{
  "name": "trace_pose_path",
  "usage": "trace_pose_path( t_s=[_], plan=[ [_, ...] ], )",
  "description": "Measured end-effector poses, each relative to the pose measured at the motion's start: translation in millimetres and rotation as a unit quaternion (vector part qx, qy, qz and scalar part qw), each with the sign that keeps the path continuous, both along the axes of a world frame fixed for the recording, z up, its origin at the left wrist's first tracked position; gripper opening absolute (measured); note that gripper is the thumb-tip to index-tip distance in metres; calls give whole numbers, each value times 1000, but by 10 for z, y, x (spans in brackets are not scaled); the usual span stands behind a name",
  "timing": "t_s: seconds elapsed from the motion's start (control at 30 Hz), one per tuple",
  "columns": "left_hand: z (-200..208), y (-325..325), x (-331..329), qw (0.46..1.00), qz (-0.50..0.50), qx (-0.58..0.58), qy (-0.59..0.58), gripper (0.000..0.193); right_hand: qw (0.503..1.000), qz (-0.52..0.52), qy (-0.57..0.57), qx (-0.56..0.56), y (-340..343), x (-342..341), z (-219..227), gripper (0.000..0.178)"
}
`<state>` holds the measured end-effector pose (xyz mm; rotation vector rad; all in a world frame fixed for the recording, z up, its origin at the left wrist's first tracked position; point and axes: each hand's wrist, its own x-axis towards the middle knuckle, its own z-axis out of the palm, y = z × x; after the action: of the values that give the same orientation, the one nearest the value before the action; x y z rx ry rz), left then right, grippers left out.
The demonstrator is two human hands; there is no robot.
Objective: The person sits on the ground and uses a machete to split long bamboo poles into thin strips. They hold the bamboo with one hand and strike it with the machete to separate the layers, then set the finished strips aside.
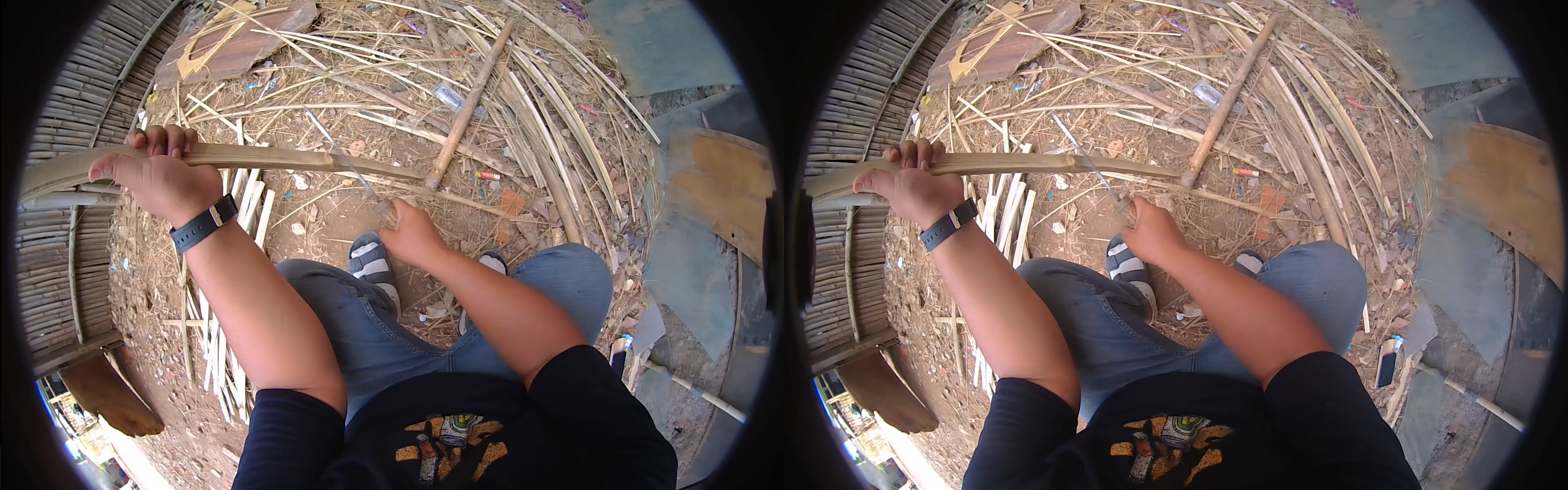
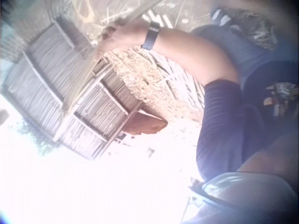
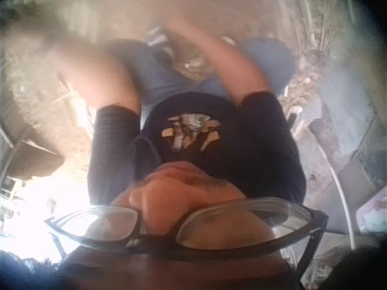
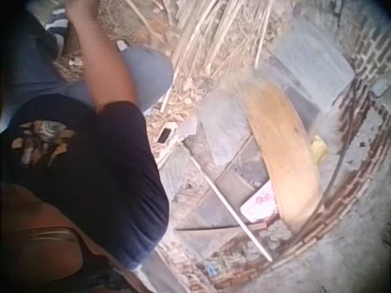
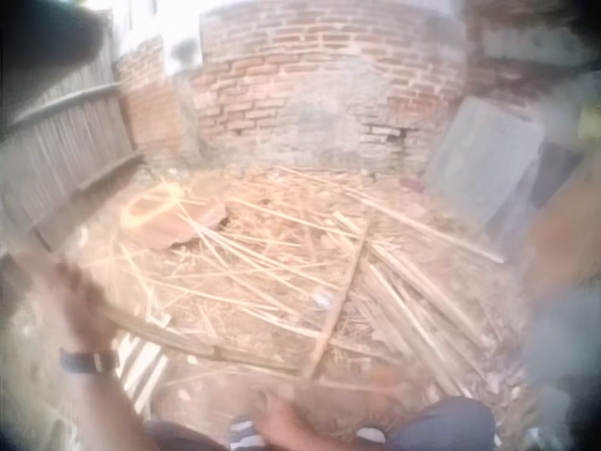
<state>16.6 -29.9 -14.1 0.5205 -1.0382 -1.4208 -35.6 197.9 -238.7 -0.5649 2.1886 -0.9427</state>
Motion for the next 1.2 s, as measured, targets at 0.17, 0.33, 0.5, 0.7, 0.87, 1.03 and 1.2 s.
trace_pose_path(
  t_s=[0.17,0.33,0.5,0.7,0.87,1.03,1.2],
  plan=[
    [54,106,-43,1000,4,10,3,71,997,-48,8,55,218,-138,-583,49],
    [-40,-30,49,1000,-2,-3,2,72,1000,-15,16,21,79,-91,-199,51],
    [46,82,-24,1000,-10,-2,-5,72,994,-90,-53,39,238,-94,-702,45],
    [32,81,-12,1000,-12,-4,9,72,998,-50,-28,-3,146,-85,-370,43],
    [70,177,-71,1000,-22,-9,9,72,995,-44,39,82,355,-164,-822,50],
    [22,122,-10,999,-38,-14,11,71,998,-60,27,25,213,-106,-833,51],
    [66,212,-97,999,-39,-29,17,72,990,-102,-94,33,280,-128,-878,46]
  ],
)
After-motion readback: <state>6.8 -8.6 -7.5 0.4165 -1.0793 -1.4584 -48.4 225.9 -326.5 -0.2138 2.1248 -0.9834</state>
